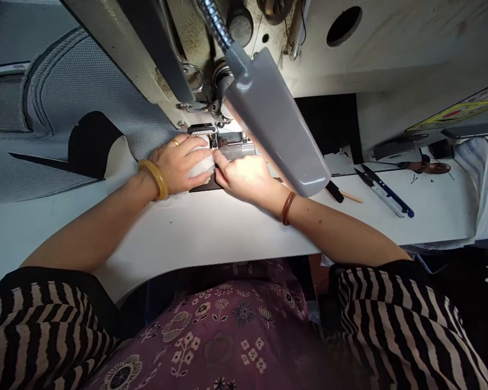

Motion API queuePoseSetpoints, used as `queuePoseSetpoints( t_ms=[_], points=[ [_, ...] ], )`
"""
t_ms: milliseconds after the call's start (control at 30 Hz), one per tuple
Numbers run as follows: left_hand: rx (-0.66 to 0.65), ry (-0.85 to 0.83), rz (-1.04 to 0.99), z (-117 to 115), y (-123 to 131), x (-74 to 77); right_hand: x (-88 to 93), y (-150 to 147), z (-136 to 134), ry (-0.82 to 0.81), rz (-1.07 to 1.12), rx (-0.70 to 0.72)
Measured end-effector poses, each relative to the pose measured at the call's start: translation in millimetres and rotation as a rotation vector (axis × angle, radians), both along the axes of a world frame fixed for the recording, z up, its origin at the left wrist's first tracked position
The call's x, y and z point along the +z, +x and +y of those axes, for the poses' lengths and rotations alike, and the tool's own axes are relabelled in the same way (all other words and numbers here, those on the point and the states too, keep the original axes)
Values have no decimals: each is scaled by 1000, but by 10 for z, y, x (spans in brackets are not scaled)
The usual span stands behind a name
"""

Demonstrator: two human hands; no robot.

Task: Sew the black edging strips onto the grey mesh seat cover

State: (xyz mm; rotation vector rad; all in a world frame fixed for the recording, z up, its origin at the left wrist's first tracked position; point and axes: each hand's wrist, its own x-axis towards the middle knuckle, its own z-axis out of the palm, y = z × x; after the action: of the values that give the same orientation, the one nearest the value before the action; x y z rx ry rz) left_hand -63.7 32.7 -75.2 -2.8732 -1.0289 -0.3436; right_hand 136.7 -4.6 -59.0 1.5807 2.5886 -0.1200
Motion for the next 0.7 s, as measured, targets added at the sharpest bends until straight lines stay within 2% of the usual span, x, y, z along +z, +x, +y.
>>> queuePoseSetpoints(
  t_ms=[433, 700],
  points=[
    [6, -65, -15, 6, 11, 2, -8, 4, -2, -11, 11, -7],
    [28, 30, 63, -32, 28, 38, -11, 16, 4, -19, 62, -14]
  ],
)
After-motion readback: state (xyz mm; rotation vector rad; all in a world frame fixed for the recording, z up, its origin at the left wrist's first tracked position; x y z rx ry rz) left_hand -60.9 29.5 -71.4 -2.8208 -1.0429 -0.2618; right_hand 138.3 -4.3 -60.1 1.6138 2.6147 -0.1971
